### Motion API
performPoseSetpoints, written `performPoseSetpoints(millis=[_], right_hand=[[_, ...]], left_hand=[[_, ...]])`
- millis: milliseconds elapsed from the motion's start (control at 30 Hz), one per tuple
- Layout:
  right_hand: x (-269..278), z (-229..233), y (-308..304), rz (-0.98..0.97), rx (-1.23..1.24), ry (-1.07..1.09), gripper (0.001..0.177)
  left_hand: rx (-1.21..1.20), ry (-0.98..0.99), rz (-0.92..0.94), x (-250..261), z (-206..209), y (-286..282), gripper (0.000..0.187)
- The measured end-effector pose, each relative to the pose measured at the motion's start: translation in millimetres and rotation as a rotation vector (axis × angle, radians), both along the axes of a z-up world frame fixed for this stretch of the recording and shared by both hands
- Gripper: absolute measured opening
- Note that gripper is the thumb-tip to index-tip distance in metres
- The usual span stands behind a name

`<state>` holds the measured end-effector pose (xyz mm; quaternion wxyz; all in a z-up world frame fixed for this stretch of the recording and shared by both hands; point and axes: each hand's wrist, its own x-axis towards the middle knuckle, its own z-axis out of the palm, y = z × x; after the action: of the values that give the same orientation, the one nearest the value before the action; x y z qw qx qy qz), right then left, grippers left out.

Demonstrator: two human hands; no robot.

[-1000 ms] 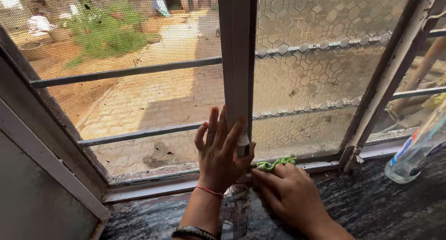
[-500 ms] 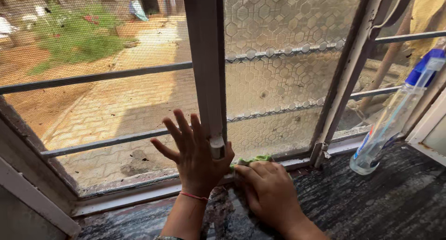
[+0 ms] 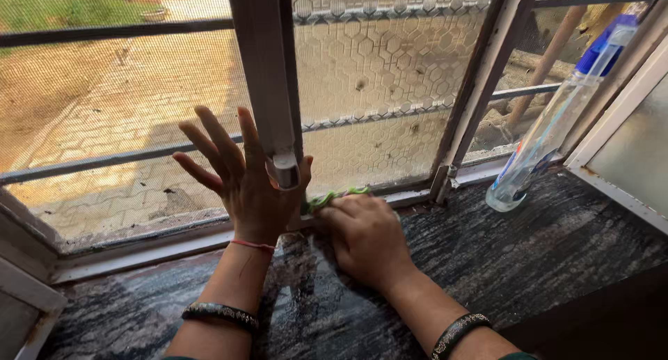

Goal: The person sprays a cleaning solution onto a window screen and wipes it with a cloth. They then proceed to wipe the window frame and the adjacent wall area with the same cloth.

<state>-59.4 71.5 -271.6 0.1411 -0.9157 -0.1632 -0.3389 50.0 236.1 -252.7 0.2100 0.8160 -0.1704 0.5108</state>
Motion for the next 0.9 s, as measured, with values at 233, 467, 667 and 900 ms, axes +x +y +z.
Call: performPoseSetpoints(millis=[233, 467, 667, 900], right_hand=[[-2, -2, 3, -0.008, -0.185, -0.056, 0.028], [1, -2, 1, 0.005, 0.035, -0.054, 0.028], [6, -2, -3, -0.323, 0.073, -0.104, 0.024], [19, -40, -22, 0.021, 0.165, -0.150, 0.043]], left_hand=[[0.002, 0.013, -0.012, -7, -1, 4, 0.101], [-0.021, -0.098, -0.145, -2, -5, -5, 0.094], [0.301, -0.269, -0.333, -33, -4, -18, 0.055], [0.563, -0.167, -0.672, -60, 17, -51, 0.053]])
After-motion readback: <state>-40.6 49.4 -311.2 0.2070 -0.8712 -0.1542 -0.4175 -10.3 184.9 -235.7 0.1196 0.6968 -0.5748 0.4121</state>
